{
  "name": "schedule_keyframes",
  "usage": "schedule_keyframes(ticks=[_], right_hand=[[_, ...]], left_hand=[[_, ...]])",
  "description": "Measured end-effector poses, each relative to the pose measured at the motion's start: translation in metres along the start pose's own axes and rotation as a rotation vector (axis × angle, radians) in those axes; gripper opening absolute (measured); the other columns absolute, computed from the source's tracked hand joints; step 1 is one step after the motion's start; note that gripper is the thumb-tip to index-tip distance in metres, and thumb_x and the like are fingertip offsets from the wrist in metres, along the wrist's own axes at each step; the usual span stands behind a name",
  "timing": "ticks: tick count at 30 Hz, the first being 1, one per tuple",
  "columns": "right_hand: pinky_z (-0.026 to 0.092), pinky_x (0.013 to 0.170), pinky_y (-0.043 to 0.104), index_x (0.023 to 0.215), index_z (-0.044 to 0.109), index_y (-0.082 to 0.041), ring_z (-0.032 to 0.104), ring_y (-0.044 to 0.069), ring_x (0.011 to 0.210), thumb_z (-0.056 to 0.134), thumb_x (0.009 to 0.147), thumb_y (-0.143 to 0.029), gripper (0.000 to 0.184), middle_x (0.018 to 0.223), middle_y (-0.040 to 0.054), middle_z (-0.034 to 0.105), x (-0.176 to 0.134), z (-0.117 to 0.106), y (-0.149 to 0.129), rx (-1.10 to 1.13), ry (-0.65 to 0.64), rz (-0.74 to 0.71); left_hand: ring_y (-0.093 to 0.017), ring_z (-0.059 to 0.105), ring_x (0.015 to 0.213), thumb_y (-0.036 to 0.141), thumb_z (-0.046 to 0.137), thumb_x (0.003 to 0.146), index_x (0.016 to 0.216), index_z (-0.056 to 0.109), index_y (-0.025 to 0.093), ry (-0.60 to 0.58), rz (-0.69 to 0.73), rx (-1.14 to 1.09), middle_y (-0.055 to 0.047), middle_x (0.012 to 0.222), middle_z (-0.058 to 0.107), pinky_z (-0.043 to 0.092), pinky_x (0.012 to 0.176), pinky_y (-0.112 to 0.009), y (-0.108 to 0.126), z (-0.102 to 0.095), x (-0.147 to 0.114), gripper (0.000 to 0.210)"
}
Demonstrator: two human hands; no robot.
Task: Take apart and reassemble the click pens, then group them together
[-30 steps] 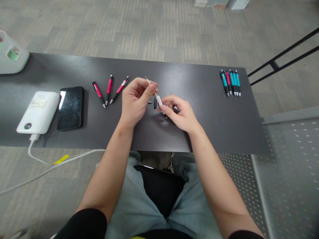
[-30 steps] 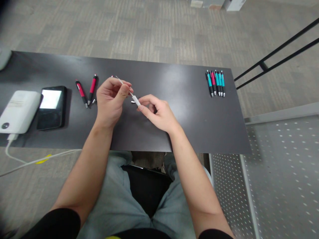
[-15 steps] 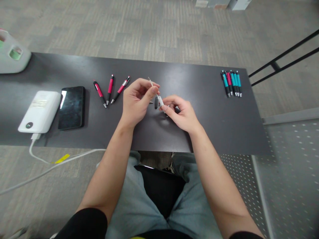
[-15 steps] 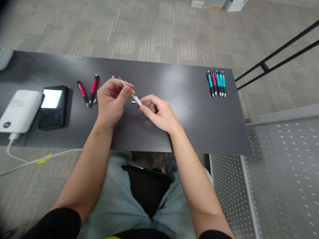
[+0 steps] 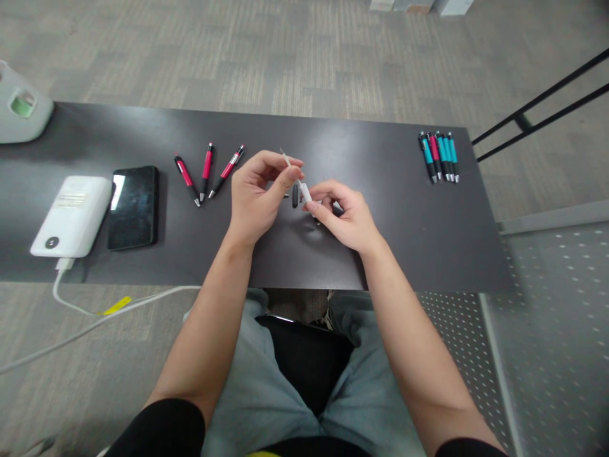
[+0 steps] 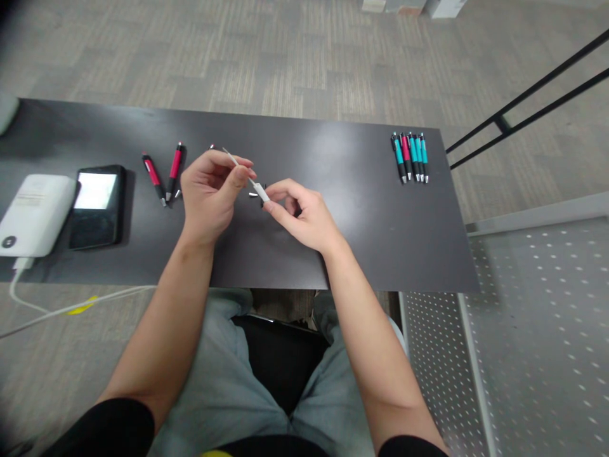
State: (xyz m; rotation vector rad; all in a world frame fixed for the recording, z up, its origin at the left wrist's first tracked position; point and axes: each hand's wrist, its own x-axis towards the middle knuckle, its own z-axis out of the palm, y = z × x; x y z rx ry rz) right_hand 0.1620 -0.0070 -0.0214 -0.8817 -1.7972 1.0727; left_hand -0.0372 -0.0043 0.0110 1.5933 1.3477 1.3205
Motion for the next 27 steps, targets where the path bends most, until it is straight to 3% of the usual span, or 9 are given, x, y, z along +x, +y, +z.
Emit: schedule_keyframes(ticks=[7,15,20,24,27], right_hand=[[0.042,0.063,0.034,0.113,0.071,-0.038,0.046,0.016,0.063,0.084,0.088,-0.034,0.029,0.096,-0.0036,0.071,0.0,0.0,-0.002,0.002,-0.003,-0.034],[0.043,0.061,0.034,0.112,0.071,-0.038,0.047,0.016,0.061,0.085,0.086,-0.041,0.03,0.096,-0.0027,0.069,0.001,0.001,-0.002,-0.024,0.014,-0.019],[0.043,0.061,0.033,0.113,0.07,-0.036,0.048,0.015,0.062,0.084,0.087,-0.039,0.03,0.096,-0.0027,0.069,0.0,0.002,0.003,-0.004,0.001,-0.037],[0.043,0.059,0.032,0.115,0.07,-0.035,0.051,0.015,0.063,0.084,0.087,-0.041,0.032,0.093,-0.0027,0.069,0.0,0.003,0.009,0.038,0.005,-0.074],[0.044,0.06,0.032,0.116,0.07,-0.035,0.052,0.015,0.065,0.084,0.088,-0.038,0.032,0.093,-0.0026,0.069,0.0,0.003,0.011,0.051,0.004,-0.084]], left_hand=[[-0.025,0.072,0.094,0.062,0.066,0.092,0.097,0.064,0.031,-0.031,-0.015,-0.022,-0.003,0.108,0.077,0.057,0.087,-0.048,0.0,0.002,0.001,0.032],[-0.024,0.072,0.099,0.059,0.062,0.096,0.099,0.062,0.031,0.035,0.03,0.024,-0.003,0.114,0.076,0.056,0.085,-0.045,0.001,0.001,-0.001,0.029],[-0.021,0.072,0.083,0.049,0.075,0.092,0.094,0.068,0.031,-0.048,0.081,-0.186,0.001,0.101,0.077,0.059,0.076,-0.042,-0.003,0.002,0.001,0.02],[-0.02,0.073,0.078,0.038,0.082,0.09,0.09,0.075,0.031,0.004,0.174,-0.328,0.001,0.094,0.078,0.061,0.071,-0.037,-0.013,0.006,0.004,0.01],[-0.019,0.072,0.079,0.036,0.083,0.091,0.092,0.078,0.031,-0.033,0.191,-0.37,0.0,0.096,0.078,0.061,0.073,-0.035,-0.02,0.007,0.006,0.006]])
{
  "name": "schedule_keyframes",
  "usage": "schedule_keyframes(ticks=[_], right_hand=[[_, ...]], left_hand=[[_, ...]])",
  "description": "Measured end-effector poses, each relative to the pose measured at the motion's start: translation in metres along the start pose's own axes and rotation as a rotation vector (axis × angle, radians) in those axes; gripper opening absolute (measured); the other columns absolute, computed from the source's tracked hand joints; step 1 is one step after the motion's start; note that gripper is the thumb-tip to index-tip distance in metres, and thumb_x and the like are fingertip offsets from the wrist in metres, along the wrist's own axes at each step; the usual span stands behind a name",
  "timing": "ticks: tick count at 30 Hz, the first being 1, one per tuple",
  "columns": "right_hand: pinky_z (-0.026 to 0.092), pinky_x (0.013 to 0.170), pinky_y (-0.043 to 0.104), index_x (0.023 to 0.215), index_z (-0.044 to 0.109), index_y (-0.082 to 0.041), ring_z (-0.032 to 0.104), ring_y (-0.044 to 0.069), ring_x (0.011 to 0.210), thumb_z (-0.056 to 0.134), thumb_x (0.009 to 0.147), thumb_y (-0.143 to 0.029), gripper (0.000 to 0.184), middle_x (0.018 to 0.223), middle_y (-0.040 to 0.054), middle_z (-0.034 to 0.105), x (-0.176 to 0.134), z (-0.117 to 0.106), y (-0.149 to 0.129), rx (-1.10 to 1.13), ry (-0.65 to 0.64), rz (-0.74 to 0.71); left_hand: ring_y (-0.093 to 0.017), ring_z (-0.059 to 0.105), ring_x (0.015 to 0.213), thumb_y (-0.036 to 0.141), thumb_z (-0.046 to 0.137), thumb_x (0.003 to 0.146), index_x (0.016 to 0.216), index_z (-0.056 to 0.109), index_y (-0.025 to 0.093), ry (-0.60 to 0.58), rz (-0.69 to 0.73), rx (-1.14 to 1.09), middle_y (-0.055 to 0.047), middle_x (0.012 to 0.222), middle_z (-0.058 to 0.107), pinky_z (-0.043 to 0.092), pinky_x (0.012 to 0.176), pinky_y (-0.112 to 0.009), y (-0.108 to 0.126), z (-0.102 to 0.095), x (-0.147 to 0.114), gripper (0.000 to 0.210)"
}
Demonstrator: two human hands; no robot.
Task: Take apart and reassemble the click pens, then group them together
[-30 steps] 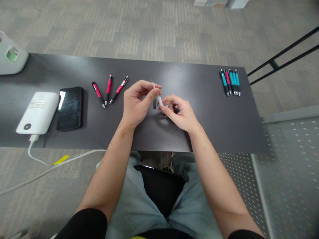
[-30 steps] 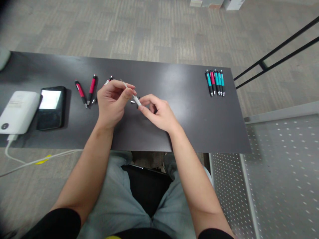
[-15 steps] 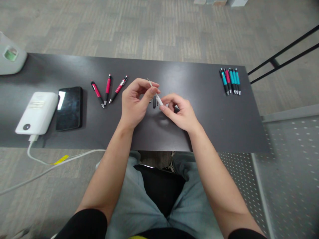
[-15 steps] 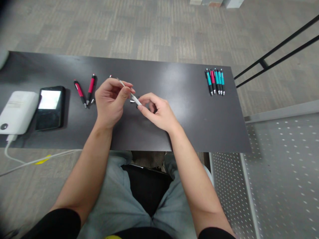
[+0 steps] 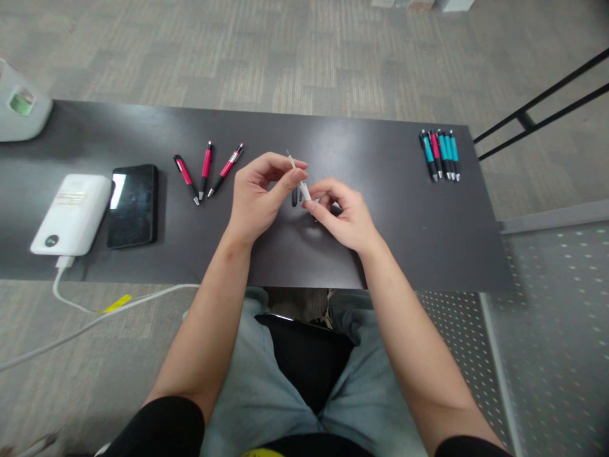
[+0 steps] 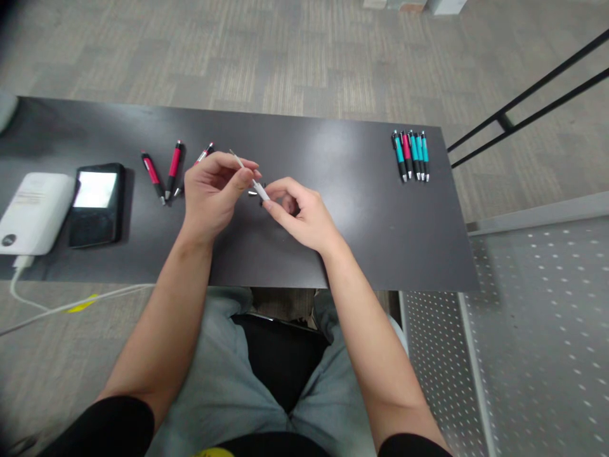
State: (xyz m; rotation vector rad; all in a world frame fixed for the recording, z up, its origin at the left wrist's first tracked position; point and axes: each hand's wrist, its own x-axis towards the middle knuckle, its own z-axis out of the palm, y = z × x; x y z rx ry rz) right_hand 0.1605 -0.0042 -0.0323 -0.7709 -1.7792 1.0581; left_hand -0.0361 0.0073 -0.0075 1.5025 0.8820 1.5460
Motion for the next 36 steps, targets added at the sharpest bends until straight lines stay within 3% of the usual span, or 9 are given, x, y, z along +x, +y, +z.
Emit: schedule_keyframes(ticks=[6,11,23,31,36], right_hand=[[0.043,0.059,0.031,0.116,0.07,-0.035,0.05,0.015,0.064,0.084,0.088,-0.034,0.032,0.089,-0.0034,0.067,0.0002,0.0005,-0.0018,-0.01,0.002,-0.018],[0.042,0.059,0.031,0.117,0.069,-0.035,0.048,0.015,0.063,0.08,0.091,-0.033,0.028,0.091,-0.0033,0.067,0.0006,0.0017,-0.001,-0.025,0.012,-0.033],[0.043,0.063,0.032,0.118,0.068,-0.035,0.052,0.016,0.067,0.08,0.092,-0.041,0.029,0.097,-0.0016,0.07,-0.0007,0.0023,0.0052,-0.027,0.027,-0.04],[0.042,0.063,0.034,0.117,0.069,-0.035,0.051,0.017,0.068,0.079,0.093,-0.04,0.027,0.097,-0.0013,0.07,0.002,0.0035,-0.0004,-0.006,0.031,-0.025],[0.042,0.064,0.034,0.116,0.069,-0.036,0.052,0.017,0.068,0.08,0.092,-0.038,0.027,0.098,-0.0015,0.07,0.0028,0.0024,-0.0023,-0.016,0.003,-0.015]], left_hand=[[-0.02,0.071,0.077,0.043,0.083,0.09,0.094,0.08,0.031,-0.006,-0.031,0.04,0.0,0.094,0.078,0.061,0.071,-0.036,-0.0001,-0.0007,0.0003,0.012],[-0.019,0.071,0.077,0.04,0.081,0.092,0.095,0.08,0.032,0.089,0.058,0.06,0.001,0.093,0.079,0.062,0.074,-0.036,0.0065,0.0019,-0.0015,0.009],[-0.022,0.073,0.082,0.044,0.079,0.094,0.101,0.08,0.033,-0.027,-0.033,0.031,0.0,0.093,0.079,0.062,0.079,-0.04,0.0024,-0.0024,-0.0018,0.013],[-0.021,0.075,0.083,0.039,0.077,0.096,0.103,0.08,0.035,0.044,0.021,0.004,0.002,0.094,0.079,0.062,0.078,-0.038,0.0052,0.0017,-0.0032,0.009],[-0.023,0.076,0.087,0.042,0.08,0.093,0.101,0.081,0.035,0.005,-0.027,0.017,0.001,0.096,0.079,0.063,0.082,-0.039,0.0025,0.001,-0.0036,0.011]])
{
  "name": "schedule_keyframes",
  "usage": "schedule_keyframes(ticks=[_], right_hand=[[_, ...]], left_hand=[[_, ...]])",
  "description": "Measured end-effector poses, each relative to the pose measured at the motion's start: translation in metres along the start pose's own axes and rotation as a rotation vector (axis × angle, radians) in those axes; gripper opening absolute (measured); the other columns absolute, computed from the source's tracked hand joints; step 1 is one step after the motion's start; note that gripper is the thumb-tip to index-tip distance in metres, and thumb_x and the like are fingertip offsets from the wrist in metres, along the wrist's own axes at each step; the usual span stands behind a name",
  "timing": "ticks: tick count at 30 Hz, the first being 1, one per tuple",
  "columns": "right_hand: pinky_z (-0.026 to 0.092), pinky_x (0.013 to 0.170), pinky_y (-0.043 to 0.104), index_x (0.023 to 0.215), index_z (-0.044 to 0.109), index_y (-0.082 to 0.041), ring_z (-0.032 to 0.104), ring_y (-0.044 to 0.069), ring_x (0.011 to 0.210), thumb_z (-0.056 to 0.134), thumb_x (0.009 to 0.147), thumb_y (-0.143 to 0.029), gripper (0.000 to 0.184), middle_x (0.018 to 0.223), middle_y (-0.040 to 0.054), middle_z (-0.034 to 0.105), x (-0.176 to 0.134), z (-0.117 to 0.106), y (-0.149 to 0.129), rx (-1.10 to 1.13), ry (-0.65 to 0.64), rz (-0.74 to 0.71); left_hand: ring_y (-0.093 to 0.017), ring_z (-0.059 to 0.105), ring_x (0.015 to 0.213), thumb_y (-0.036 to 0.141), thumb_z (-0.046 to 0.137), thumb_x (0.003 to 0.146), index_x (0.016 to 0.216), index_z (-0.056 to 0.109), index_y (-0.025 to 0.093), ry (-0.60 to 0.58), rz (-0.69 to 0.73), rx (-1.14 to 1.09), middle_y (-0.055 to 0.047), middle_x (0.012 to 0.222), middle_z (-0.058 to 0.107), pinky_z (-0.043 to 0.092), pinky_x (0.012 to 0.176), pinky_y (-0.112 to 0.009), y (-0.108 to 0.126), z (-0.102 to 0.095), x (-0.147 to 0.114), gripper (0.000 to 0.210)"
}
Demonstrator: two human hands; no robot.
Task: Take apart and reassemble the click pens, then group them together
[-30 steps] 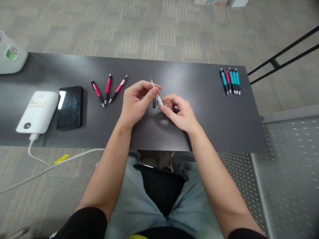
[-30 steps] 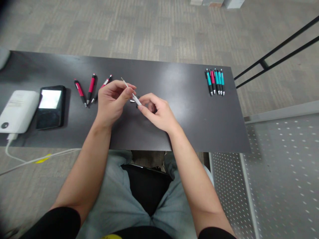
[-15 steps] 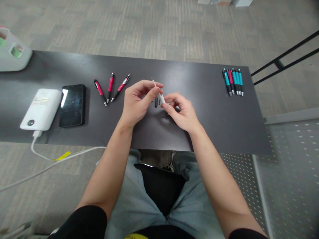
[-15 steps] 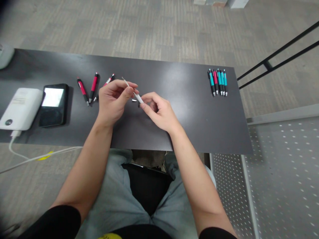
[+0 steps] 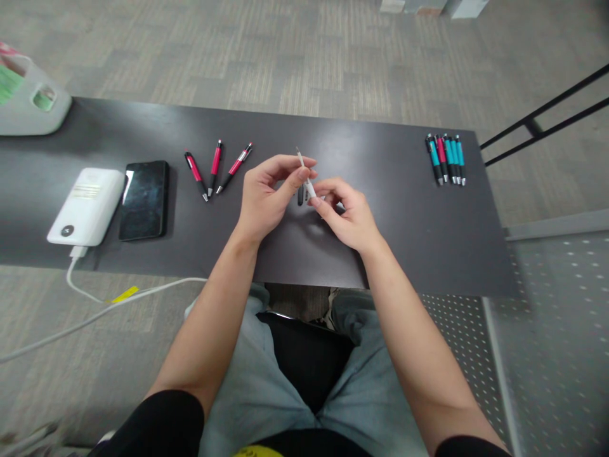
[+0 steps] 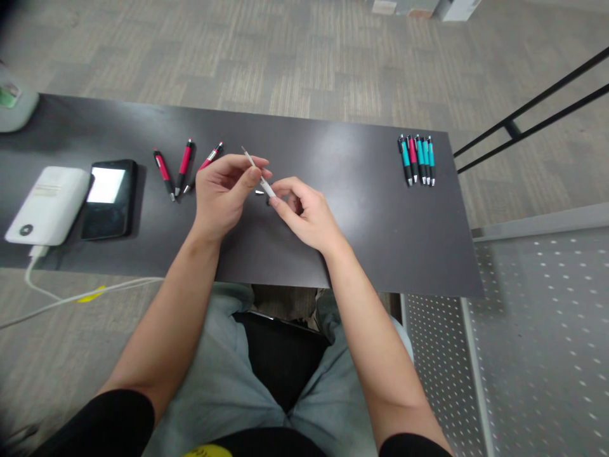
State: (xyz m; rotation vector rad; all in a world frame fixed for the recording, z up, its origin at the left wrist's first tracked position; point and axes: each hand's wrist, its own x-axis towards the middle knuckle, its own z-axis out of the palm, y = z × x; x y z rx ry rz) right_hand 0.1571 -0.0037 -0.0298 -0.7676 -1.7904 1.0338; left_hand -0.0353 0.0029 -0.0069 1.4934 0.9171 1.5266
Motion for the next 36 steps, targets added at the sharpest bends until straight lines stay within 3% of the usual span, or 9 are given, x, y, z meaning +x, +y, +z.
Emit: schedule_keyframes(ticks=[7,12,15,18,21,24,29,36], right_hand=[[0.044,0.063,0.035,0.117,0.067,-0.037,0.054,0.019,0.069,0.077,0.093,-0.047,0.028,0.1,0.0,0.071,0.0,0.002,0.005,-0.03,0.042,-0.006],[0.046,0.064,0.034,0.118,0.066,-0.038,0.054,0.018,0.069,0.076,0.094,-0.043,0.026,0.1,-0.0008,0.069,0.001,0.006,0.012,-0.004,0.113,-0.069],[0.047,0.063,0.034,0.117,0.066,-0.039,0.053,0.017,0.066,0.071,0.098,-0.041,0.02,0.094,-0.0014,0.067,0.0,0.005,0.013,-0.04,0.127,-0.085],[0.048,0.063,0.035,0.118,0.067,-0.038,0.054,0.017,0.065,0.075,0.094,-0.044,0.026,0.101,0.0006,0.066,0.0,-0.002,0.006,-0.106,0.11,-0.098],[0.049,0.063,0.038,0.118,0.069,-0.038,0.054,0.015,0.064,0.08,0.089,-0.048,0.033,0.12,0.0043,0.062,0.002,-0.012,-0.008,-0.168,0.198,-0.122],[0.049,0.063,0.039,0.121,0.07,-0.038,0.052,0.016,0.063,0.086,0.084,-0.051,0.042,0.114,0.0052,0.063,0.002,-0.02,-0.027,-0.226,0.279,-0.162],[0.052,0.068,0.042,0.106,0.076,-0.036,0.059,0.023,0.073,0.079,0.091,-0.049,0.021,0.098,0.0055,0.07,-0.004,-0.028,-0.056,-0.356,0.249,-0.146],[0.051,0.067,0.041,0.104,0.076,-0.037,0.062,0.026,0.088,0.074,0.096,-0.038,0.008,0.1,0.0065,0.072,-0.016,-0.04,-0.067,-0.379,0.346,-0.252]], left_hand=[[-0.023,0.074,0.088,0.048,0.079,0.091,0.102,0.08,0.038,-0.018,0.011,0.043,0.003,0.099,0.079,0.062,0.085,-0.043,-0.002,0.0,0.0,0.015],[-0.024,0.071,0.094,0.048,0.084,0.087,0.109,0.078,0.038,-0.126,0.081,0.105,0.001,0.108,0.077,0.059,0.088,-0.044,0.003,0.0,-0.002,0.025],[-0.025,0.071,0.095,0.043,0.084,0.088,0.105,0.08,0.038,-0.169,0.14,0.156,0.0,0.104,0.077,0.057,0.088,-0.045,0.006,0.001,-0.004,0.018],[-0.025,0.072,0.099,0.038,0.08,0.092,0.104,0.079,0.039,-0.141,0.147,0.157,0.002,0.104,0.078,0.056,0.093,-0.046,0.007,0.003,-0.005,0.012],[-0.026,0.073,0.096,0.037,0.08,0.091,0.102,0.079,0.039,-0.101,0.148,0.182,0.003,0.103,0.079,0.056,0.092,-0.046,0.008,0.006,-0.007,0.011],[-0.025,0.073,0.089,0.038,0.079,0.092,0.101,0.08,0.039,-0.118,0.18,0.249,0.002,0.097,0.079,0.056,0.086,-0.044,0.009,0.011,-0.009,0.009],[-0.026,0.072,0.085,0.045,0.08,0.09,0.098,0.08,0.04,-0.159,0.189,0.252,0.002,0.092,0.077,0.058,0.085,-0.044,0.011,0.026,-0.011,0.009],[-0.024,0.071,0.085,0.04,0.082,0.09,0.102,0.081,0.04,-0.164,0.243,0.183,0.002,0.094,0.077,0.057,0.084,-0.043,0.01,0.042,-0.014,0.012]])
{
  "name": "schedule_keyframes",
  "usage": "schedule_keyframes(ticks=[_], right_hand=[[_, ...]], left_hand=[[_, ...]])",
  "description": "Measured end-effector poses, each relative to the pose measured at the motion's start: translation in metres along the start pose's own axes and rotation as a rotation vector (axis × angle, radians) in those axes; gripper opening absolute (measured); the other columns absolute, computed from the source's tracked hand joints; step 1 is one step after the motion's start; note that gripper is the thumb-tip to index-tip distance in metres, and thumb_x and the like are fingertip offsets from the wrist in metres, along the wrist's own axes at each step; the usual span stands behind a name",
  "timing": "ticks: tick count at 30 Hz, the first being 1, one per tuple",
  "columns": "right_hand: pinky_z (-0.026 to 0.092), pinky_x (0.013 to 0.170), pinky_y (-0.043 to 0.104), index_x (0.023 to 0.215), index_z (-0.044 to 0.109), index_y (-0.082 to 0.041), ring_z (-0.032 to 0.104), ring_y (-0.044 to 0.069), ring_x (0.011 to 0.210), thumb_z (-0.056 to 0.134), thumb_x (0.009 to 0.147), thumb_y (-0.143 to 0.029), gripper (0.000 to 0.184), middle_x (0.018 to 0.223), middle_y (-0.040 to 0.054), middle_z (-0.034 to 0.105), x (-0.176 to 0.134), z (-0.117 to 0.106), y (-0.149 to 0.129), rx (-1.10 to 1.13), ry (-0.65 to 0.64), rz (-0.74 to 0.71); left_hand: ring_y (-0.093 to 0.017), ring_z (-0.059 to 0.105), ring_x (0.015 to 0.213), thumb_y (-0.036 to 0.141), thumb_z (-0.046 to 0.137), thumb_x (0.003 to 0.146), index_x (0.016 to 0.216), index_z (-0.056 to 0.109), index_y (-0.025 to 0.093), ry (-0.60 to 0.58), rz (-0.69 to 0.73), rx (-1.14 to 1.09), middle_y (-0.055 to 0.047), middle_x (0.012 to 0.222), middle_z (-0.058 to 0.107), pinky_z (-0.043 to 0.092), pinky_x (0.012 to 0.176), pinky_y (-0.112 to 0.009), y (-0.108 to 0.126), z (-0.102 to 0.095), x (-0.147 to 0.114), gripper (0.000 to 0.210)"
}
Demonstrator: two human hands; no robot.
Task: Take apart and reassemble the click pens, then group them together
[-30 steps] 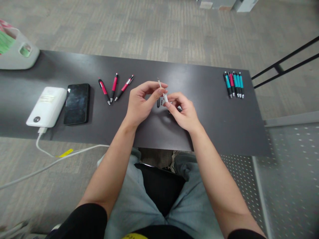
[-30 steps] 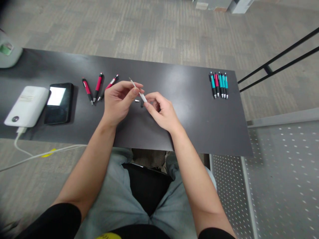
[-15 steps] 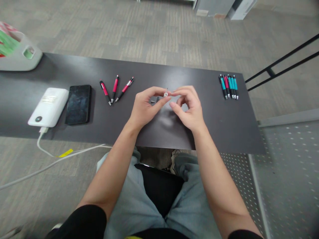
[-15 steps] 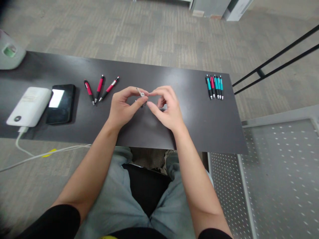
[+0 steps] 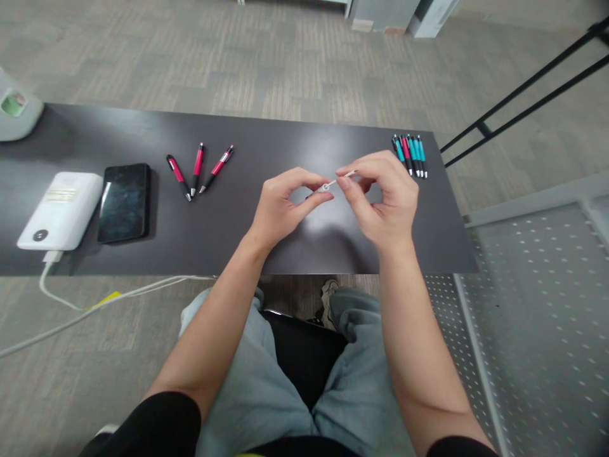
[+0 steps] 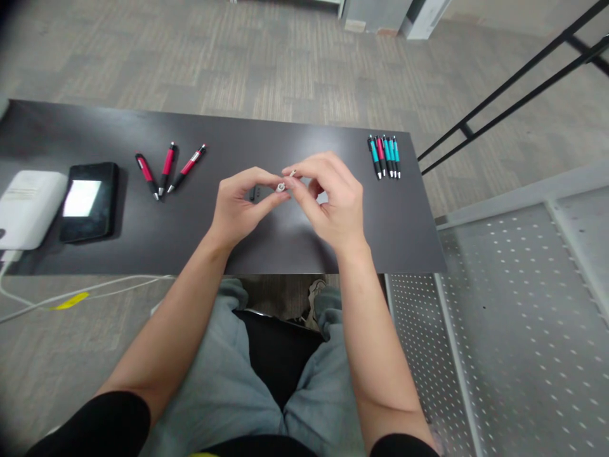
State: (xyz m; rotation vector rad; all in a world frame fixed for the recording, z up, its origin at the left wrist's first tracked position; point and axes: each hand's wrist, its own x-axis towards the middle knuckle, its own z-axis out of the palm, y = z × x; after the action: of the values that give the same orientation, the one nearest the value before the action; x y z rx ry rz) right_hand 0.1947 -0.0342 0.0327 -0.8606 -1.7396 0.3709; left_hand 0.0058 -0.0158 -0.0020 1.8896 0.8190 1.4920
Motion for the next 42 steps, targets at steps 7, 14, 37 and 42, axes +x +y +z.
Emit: schedule_keyframes(ticks=[7,14,37,42], right_hand=[[0.052,0.071,0.042,0.099,0.074,-0.035,0.062,0.024,0.078,0.075,0.096,-0.045,0.01,0.098,0.0047,0.073,-0.003,-0.006,0.004,0.045,-0.012,0.07],[0.052,0.072,0.041,0.106,0.074,-0.036,0.059,0.023,0.074,0.076,0.094,-0.044,0.014,0.099,0.0042,0.071,-0.007,-0.001,0.01,0.057,-0.034,0.038],[0.042,0.066,0.027,0.109,0.067,-0.022,0.061,0.012,0.078,0.064,0.106,-0.033,0.012,0.095,-0.0003,0.067,-0.005,0.02,0.039,0.207,0.002,0.102],[0.04,0.066,0.027,0.111,0.068,-0.023,0.054,0.009,0.072,0.059,0.109,-0.036,0.017,0.103,-0.0017,0.07,-0.002,0.019,0.032,0.173,-0.041,-0.028]], left_hand=[[-0.021,0.066,0.075,0.045,0.084,0.087,0.1,0.081,0.04,0.017,0.022,-0.002,0.004,0.085,0.076,0.052,0.073,-0.041,-0.002,0.006,0.001,0.014],[-0.022,0.062,0.071,0.054,0.085,0.084,0.101,0.081,0.043,0.049,0.061,0.045,0.004,0.085,0.077,0.049,0.069,-0.043,-0.011,0.007,0.002,0.02],[-0.023,0.075,0.076,0.063,0.077,0.09,0.104,0.078,0.03,-0.122,-0.386,-0.269,-0.001,0.093,0.081,0.058,0.064,-0.039,-0.007,0.009,-0.002,0.035],[-0.022,0.072,0.078,0.063,0.088,0.078,0.094,0.076,0.034,0.001,-0.291,-0.189,0.002,0.085,0.077,0.058,0.068,-0.038,-0.015,0.008,-0.003,0.035]])
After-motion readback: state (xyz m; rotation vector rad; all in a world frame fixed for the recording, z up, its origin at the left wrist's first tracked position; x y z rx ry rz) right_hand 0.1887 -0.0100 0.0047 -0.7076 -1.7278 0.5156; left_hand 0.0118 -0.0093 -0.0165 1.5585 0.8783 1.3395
